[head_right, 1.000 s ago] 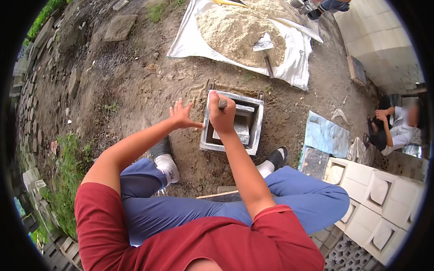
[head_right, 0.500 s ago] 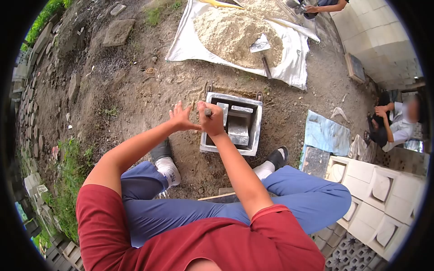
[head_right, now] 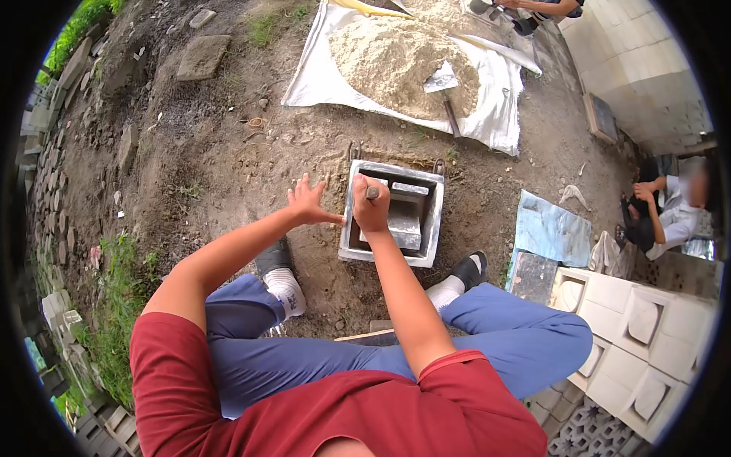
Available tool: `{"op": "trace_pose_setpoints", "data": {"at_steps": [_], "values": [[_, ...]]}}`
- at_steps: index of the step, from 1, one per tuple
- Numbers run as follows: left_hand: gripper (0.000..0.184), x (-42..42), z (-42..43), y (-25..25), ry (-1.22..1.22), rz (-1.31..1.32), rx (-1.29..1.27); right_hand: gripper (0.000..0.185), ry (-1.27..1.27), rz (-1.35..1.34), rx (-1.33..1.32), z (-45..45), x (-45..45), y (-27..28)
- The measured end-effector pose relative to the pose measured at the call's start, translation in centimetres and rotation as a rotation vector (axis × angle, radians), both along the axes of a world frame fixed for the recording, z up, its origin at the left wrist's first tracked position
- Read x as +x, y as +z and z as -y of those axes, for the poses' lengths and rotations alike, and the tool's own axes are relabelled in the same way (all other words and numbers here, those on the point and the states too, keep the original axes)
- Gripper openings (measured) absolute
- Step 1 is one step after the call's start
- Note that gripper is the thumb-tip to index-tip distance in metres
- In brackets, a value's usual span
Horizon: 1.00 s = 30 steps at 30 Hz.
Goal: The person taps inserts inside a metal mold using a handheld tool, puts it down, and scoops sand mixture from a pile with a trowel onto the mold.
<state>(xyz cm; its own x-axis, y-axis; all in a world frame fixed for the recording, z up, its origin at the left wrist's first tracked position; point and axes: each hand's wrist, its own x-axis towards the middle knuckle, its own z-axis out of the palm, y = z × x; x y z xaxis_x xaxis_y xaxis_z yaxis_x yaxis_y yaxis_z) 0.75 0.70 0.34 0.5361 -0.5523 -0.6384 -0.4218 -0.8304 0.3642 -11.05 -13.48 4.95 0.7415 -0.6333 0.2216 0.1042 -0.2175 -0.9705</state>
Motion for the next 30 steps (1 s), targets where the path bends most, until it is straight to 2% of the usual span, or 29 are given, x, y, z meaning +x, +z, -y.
{"op": "trace_pose_setpoints", "data": {"at_steps": [6, 11, 13, 14, 15, 18, 23, 26, 30], "values": [[0.149, -0.5, -0.1, -0.3, 0.000, -0.011, -0.009, 0.049, -0.008, 0.037, 0.216, 0.2, -0.6, 2.1], [0.149, -0.6, -0.3, 0.1, -0.004, -0.012, -0.009, 0.051, -0.033, 0.123, 0.326, -0.2, -0.5, 7.8], [0.149, -0.5, -0.1, -0.1, 0.002, -0.017, -0.011, 0.050, -0.004, 0.079, 0.183, -0.3, -0.4, 7.8], [0.149, -0.5, -0.1, -0.2, 0.000, -0.017, 0.001, 0.047, -0.011, 0.015, 0.090, -0.3, -0.5, 6.6], [0.149, -0.5, -0.1, -0.2, -0.003, -0.016, 0.012, 0.043, -0.024, -0.037, -0.024, -0.1, -0.5, 2.8], [0.150, -0.1, 0.3, 0.5, -0.045, -0.030, 0.049, 0.041, -0.003, 0.010, -0.139, -0.1, -0.5, 1.0], [0.150, -0.3, 0.2, 0.2, -0.021, -0.020, 0.006, 0.043, -0.012, -0.011, -0.021, -0.3, -0.1, 1.2], [0.149, -0.5, 0.0, -0.1, -0.012, -0.007, 0.008, 0.050, 0.001, 0.040, 0.200, -0.1, -0.1, 3.5], [0.149, -0.6, 0.0, 0.5, -0.013, -0.002, 0.012, 0.051, 0.010, 0.116, 0.284, 0.2, 0.0, 8.2]]}}
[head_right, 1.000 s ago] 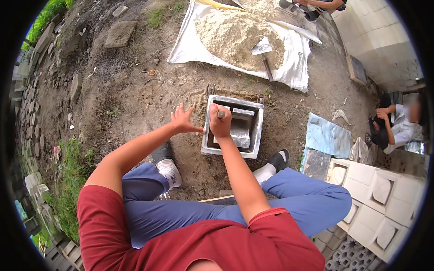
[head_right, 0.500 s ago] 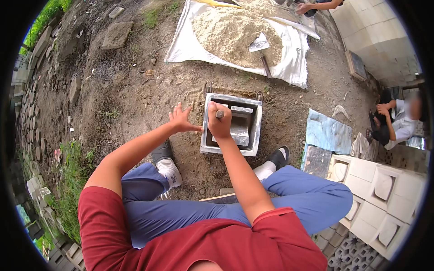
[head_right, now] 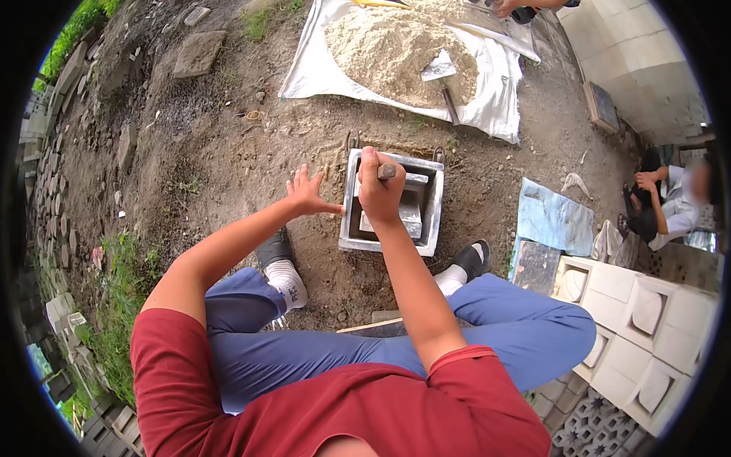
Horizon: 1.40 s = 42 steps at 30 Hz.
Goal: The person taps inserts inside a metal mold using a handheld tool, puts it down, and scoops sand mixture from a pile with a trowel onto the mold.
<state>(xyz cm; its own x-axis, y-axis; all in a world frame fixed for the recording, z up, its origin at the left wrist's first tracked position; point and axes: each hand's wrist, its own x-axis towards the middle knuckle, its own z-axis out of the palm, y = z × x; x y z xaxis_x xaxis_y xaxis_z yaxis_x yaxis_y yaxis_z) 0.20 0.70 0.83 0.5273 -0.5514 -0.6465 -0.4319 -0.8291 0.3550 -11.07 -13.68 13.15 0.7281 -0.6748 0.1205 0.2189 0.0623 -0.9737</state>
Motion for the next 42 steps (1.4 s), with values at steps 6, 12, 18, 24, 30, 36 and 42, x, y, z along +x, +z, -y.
{"op": "trace_pose_setpoints", "data": {"at_steps": [6, 12, 18, 24, 30, 36, 42], "values": [[0.149, 0.1, 0.0, 0.2, 0.002, -0.024, -0.001, 0.046, 0.102, -0.061, -0.344, 0.8, -1.5, -8.3], [0.146, -0.1, -0.1, -0.1, 0.004, 0.006, 0.011, 0.050, 0.053, -0.115, -0.123, 1.0, 0.1, -5.8], [0.146, -0.2, -0.1, 0.1, 0.008, -0.008, 0.007, 0.048, 0.093, -0.100, -0.042, 0.4, 0.4, 1.5], [0.148, -0.1, 0.0, 0.1, -0.004, -0.013, 0.005, 0.043, 0.074, -0.192, -0.320, 0.1, -0.2, -7.3], [0.147, 0.0, -0.1, 0.0, 0.004, 0.010, -0.019, 0.045, 0.069, -0.183, -0.333, -0.1, 0.4, -5.5], [0.147, -0.2, -0.2, -0.1, 0.026, 0.006, -0.025, 0.044, 0.074, -0.228, -0.258, -0.7, -0.4, -2.1], [0.147, 0.6, 0.2, -0.2, 0.010, 0.025, -0.015, 0.044, 0.054, -0.221, -0.324, -1.3, -1.4, -7.6]]}}
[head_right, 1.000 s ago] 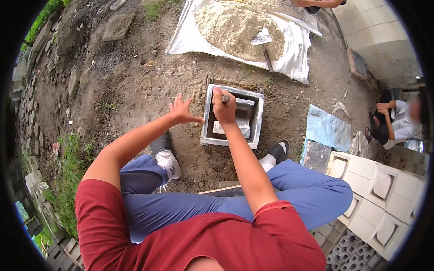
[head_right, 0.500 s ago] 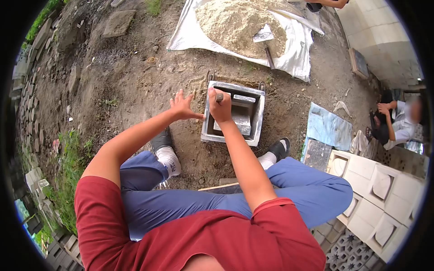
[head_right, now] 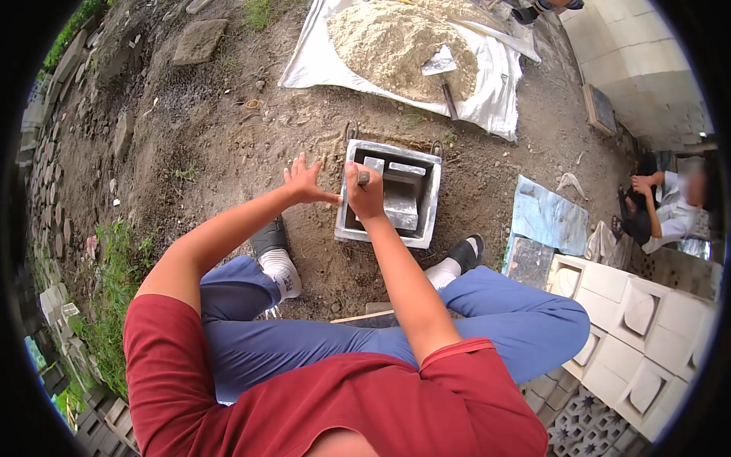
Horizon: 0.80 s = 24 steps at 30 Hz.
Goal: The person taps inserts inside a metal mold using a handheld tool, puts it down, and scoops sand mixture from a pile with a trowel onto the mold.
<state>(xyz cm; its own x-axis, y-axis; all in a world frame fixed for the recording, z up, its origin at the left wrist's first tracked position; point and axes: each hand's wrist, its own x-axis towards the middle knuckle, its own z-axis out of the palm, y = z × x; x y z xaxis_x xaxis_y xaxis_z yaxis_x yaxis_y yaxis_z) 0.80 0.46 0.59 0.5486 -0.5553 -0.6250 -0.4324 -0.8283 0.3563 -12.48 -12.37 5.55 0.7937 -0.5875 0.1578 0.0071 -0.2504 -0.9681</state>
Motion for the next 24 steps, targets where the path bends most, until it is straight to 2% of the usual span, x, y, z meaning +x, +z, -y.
{"op": "trace_pose_setpoints", "data": {"at_steps": [3, 5, 9, 15, 17, 19, 22, 24], "values": [[0.146, -0.5, 0.0, 0.0, -0.020, 0.020, 0.004, 0.045, 0.001, -0.008, 0.009, -0.1, 0.7, 1.0], [0.146, -0.6, -0.3, -0.1, -0.005, 0.002, -0.003, 0.045, -0.031, 0.024, 0.128, -0.5, 1.1, 2.6], [0.146, -1.0, -0.6, -0.5, 0.036, -0.029, -0.013, 0.046, -0.052, -0.004, 0.161, -1.0, 1.0, 6.5], [0.148, 0.1, -0.1, -0.4, -0.015, -0.029, 0.014, 0.042, -0.006, 0.044, -0.164, -2.4, -1.0, 1.8], [0.148, -0.3, -0.1, 0.0, -0.017, -0.022, 0.011, 0.042, 0.000, 0.019, -0.065, -2.3, -0.7, 1.5], [0.149, -0.2, 0.1, 0.2, -0.021, -0.021, 0.012, 0.043, -0.036, 0.038, -0.078, -1.9, 0.3, 2.0], [0.149, -0.7, -0.4, -0.1, 0.008, -0.033, 0.009, 0.044, -0.078, 0.041, 0.234, -1.8, 0.4, 4.5], [0.149, -0.9, -0.6, -0.1, 0.014, -0.051, 0.012, 0.046, -0.064, 0.026, 0.144, -2.2, -0.2, 5.8]]}}
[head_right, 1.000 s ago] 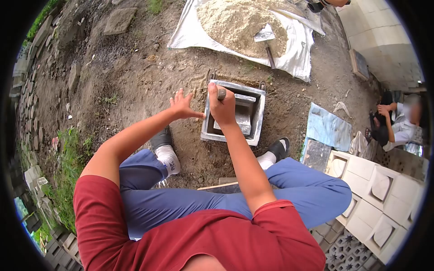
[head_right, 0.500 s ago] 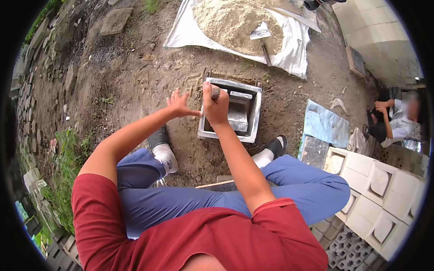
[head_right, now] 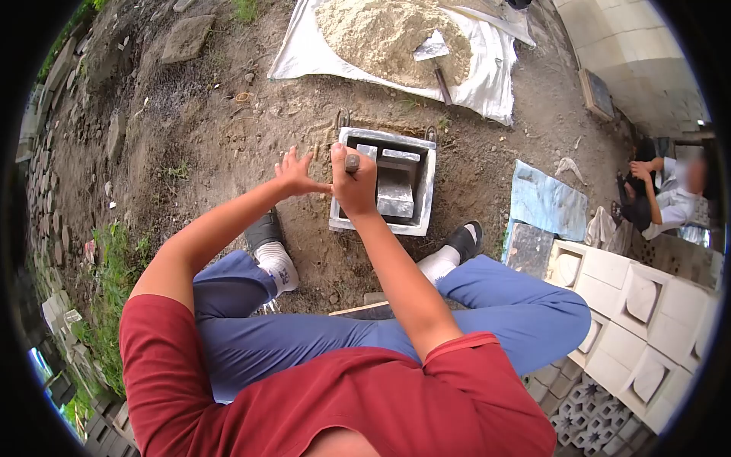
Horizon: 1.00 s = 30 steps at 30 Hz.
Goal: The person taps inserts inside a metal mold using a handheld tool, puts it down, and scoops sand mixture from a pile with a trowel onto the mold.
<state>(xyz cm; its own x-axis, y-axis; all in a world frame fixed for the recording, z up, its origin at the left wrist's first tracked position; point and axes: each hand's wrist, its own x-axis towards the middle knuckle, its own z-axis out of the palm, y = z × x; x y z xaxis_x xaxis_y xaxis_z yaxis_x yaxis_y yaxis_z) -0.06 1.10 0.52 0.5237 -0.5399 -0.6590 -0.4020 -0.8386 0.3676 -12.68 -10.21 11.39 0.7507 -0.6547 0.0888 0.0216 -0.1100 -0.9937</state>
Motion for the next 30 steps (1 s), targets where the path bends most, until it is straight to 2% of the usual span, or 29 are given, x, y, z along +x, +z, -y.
{"op": "trace_pose_setpoints", "data": {"at_steps": [1, 2, 5, 9, 11, 16, 18, 20, 21, 24, 28, 30], "values": [[0.149, 0.3, 0.1, -0.1, 0.004, -0.011, -0.004, 0.048, 0.012, -0.009, -0.098, 0.0, -0.3, 0.4], [0.150, 0.5, 0.3, -0.1, -0.012, -0.009, 0.017, 0.040, 0.039, 0.037, -0.264, 0.1, -0.9, -1.7], [0.150, 0.7, 0.6, -0.1, -0.040, 0.024, 0.005, 0.042, 0.054, 0.034, -0.361, -0.3, -2.1, -4.4], [0.149, 0.7, 0.7, 0.3, -0.039, 0.028, 0.011, 0.043, 0.087, -0.020, -0.179, 0.0, -0.4, -3.5], [0.149, 0.6, 0.5, 0.5, -0.037, 0.026, 0.002, 0.045, -0.017, 0.026, -0.082, -0.1, 0.7, -2.4], [0.149, 0.2, 0.2, 0.4, -0.002, -0.015, 0.009, 0.047, 0.095, 0.006, -0.149, 0.3, -0.2, 2.1], [0.149, 0.4, 0.2, 0.5, -0.006, -0.013, 0.012, 0.044, 0.104, 0.024, -0.219, 0.1, -1.2, -0.9], [0.150, 0.4, 0.5, 0.3, -0.025, 0.022, 0.015, 0.040, 0.055, 0.111, -0.357, 0.7, -2.2, -6.8], [0.150, 0.6, 0.7, 0.5, -0.020, 0.027, 0.010, 0.040, 0.059, 0.117, -0.361, 1.1, -1.8, -6.5], [0.146, 0.0, 0.3, 0.4, -0.021, 0.034, -0.005, 0.044, 0.048, -0.023, 0.006, 1.6, -0.9, -5.5], [0.146, 0.2, 0.4, 0.3, 0.000, 0.028, -0.018, 0.047, 0.015, 0.031, 0.092, 1.7, -0.2, -2.0], [0.145, 0.0, 0.0, 0.2, 0.012, 0.021, -0.006, 0.045, 0.040, 0.025, 0.021, 1.0, -0.3, 1.2]]}}
